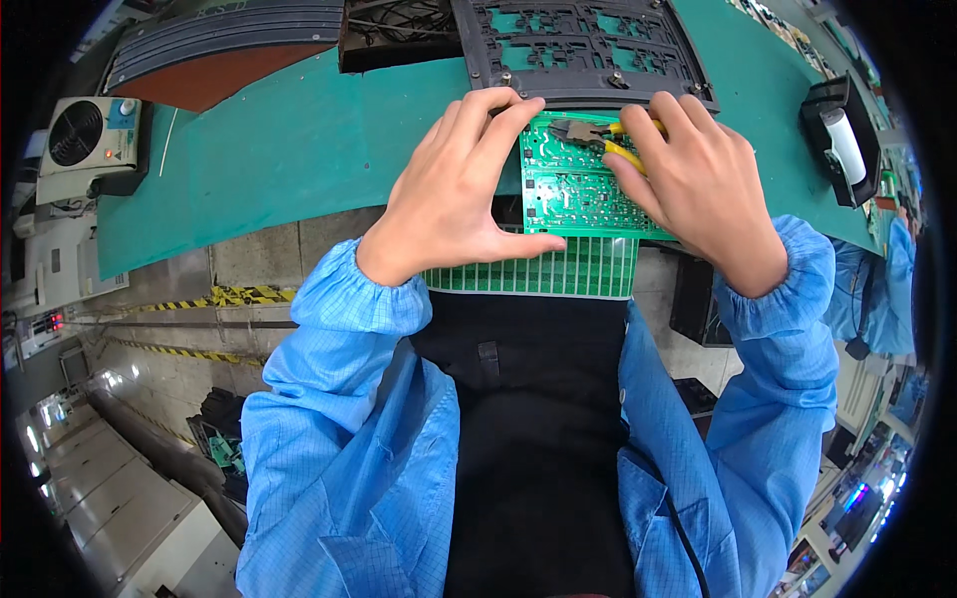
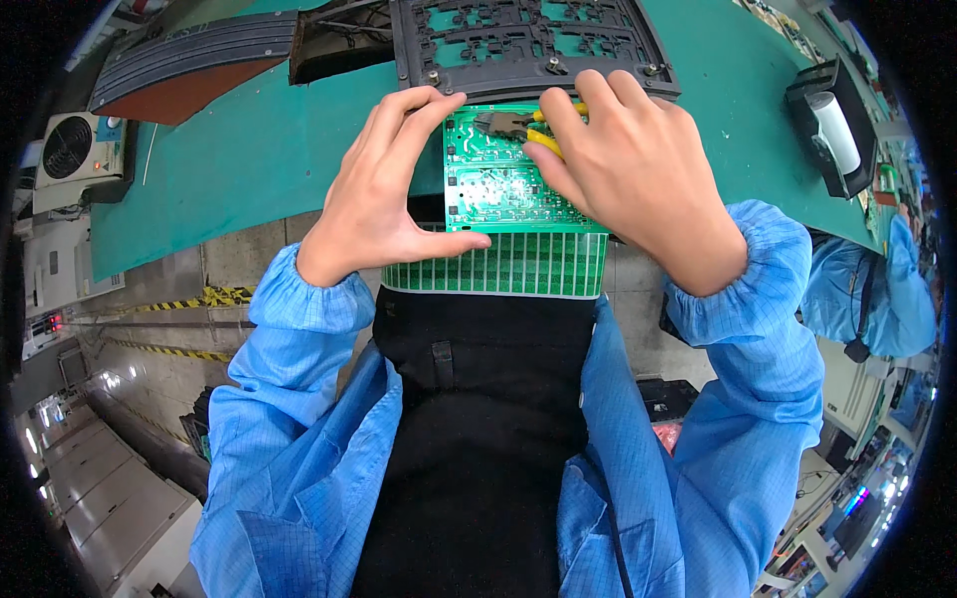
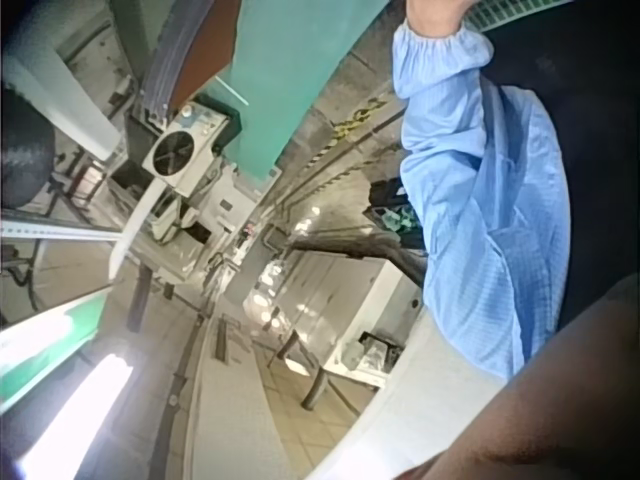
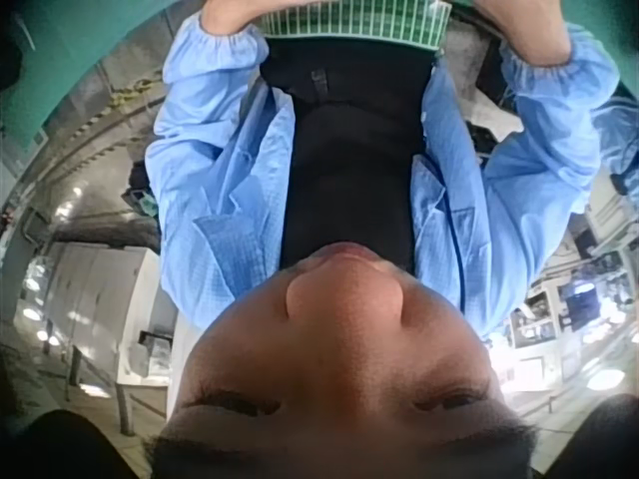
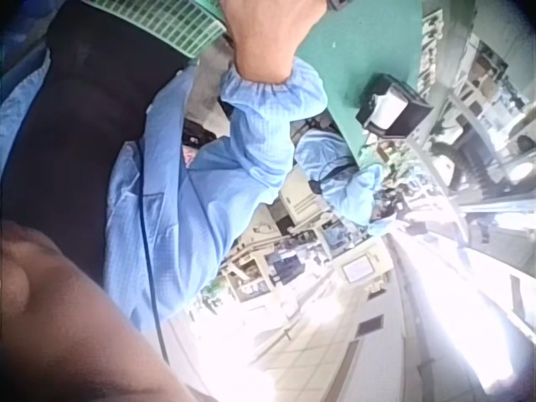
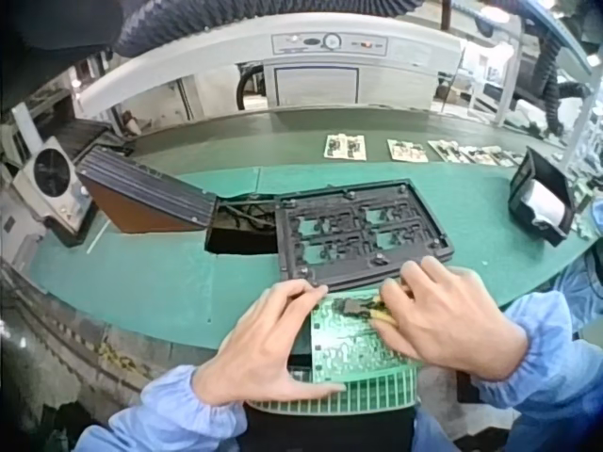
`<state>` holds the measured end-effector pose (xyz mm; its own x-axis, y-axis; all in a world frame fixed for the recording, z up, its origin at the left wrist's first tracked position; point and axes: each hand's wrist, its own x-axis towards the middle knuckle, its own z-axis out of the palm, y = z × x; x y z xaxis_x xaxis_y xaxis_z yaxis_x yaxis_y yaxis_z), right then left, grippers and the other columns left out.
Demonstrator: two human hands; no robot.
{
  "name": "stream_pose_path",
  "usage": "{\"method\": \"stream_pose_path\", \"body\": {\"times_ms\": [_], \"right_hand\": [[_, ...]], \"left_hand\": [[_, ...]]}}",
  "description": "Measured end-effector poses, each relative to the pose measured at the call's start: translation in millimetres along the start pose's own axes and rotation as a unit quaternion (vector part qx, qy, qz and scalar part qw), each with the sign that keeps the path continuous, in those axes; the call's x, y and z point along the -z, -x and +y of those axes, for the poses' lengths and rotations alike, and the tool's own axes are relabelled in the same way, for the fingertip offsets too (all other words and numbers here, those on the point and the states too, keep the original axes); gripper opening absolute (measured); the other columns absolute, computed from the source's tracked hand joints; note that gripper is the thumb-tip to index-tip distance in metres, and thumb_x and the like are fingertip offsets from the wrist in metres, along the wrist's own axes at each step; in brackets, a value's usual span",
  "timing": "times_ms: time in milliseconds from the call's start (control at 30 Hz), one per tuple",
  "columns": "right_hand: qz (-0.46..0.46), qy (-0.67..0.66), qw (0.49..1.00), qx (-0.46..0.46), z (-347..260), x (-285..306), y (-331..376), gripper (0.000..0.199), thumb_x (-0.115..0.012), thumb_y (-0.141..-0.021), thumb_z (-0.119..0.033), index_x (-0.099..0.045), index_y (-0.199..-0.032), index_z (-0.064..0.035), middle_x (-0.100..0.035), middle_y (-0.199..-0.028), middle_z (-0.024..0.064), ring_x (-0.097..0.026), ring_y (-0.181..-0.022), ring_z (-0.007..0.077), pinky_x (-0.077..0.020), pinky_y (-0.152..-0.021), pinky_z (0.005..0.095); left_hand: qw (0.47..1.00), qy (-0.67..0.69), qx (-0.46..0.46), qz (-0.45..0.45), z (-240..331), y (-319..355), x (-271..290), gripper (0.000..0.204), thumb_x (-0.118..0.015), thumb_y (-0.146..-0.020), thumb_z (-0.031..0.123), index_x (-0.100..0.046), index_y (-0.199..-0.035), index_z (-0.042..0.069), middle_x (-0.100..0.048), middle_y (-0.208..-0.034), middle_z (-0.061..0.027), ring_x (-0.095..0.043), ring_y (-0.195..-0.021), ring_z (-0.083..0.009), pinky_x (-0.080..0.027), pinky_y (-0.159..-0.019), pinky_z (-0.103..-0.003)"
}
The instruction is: Assembling electronic circuit boards by applying components and mounting them into plastic housings.
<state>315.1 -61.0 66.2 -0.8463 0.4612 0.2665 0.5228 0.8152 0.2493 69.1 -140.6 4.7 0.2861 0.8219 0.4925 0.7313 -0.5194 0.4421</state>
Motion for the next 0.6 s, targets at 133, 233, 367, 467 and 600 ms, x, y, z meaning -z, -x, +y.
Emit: {"method": "stream_pose_path", "body": {"times_ms": [133,233,367,467,600], "right_hand": [[0.004,0.005,1.0,-0.008,1,-1,-2,0.031,-0.071,-0.093,-0.031,-0.059,-0.106,-0.0059,-0.056,-0.093,0.008,-0.062,-0.082,0.0252,-0.0531,-0.066,0.0387],[-0.026,0.01,0.999,-0.029,2,-2,-2,0.03,-0.07,-0.094,-0.032,-0.058,-0.104,-0.0064,-0.057,-0.091,0.008,-0.063,-0.08,0.0261,-0.053,-0.066,0.0391],[-0.03,0.002,0.999,-0.026,2,-2,-3,0.031,-0.07,-0.094,-0.034,-0.058,-0.104,-0.0072,-0.057,-0.089,0.0076,-0.064,-0.08,0.0261,-0.0531,-0.065,0.0391],[-0.025,0.004,0.999,-0.021,1,-5,-6,0.031,-0.07,-0.094,-0.036,-0.059,-0.103,-0.0083,-0.057,-0.087,0.007,-0.064,-0.078,0.0253,-0.053,-0.063,0.0387],[-0.019,0.021,1.0,-0.013,2,-11,-6,0.029,-0.071,-0.093,-0.037,-0.061,-0.101,-0.0111,-0.056,-0.084,0.0054,-0.064,-0.074,0.0235,-0.0524,-0.058,0.0378]], "left_hand": [[1.0,0.022,0.021,-0.008,0,1,0,0.107,-0.096,-0.056,0.042,-0.051,-0.145,0.004,-0.05,-0.136,-0.0195,-0.055,-0.124,-0.0406,-0.048,-0.102,-0.048],[0.999,0.025,0.021,-0.005,1,1,0,0.107,-0.096,-0.056,0.043,-0.051,-0.145,0.004,-0.05,-0.136,-0.0195,-0.055,-0.124,-0.0406,-0.048,-0.102,-0.048],[0.999,0.028,0.02,-0.008,1,1,0,0.107,-0.096,-0.056,0.043,-0.051,-0.145,0.004,-0.05,-0.136,-0.0194,-0.055,-0.124,-0.0405,-0.049,-0.102,-0.048],[1.0,0.017,0.009,-0.002,0,1,0,0.106,-0.096,-0.057,0.045,-0.051,-0.143,0.003,-0.05,-0.133,-0.0174,-0.056,-0.118,-0.0379,-0.05,-0.099,-0.047],[1.0,0.009,-0.001,0.004,-1,1,-1,0.105,-0.095,-0.058,0.048,-0.051,-0.142,0.003,-0.05,-0.131,-0.0154,-0.058,-0.112,-0.0355,-0.051,-0.096,-0.046]]}}
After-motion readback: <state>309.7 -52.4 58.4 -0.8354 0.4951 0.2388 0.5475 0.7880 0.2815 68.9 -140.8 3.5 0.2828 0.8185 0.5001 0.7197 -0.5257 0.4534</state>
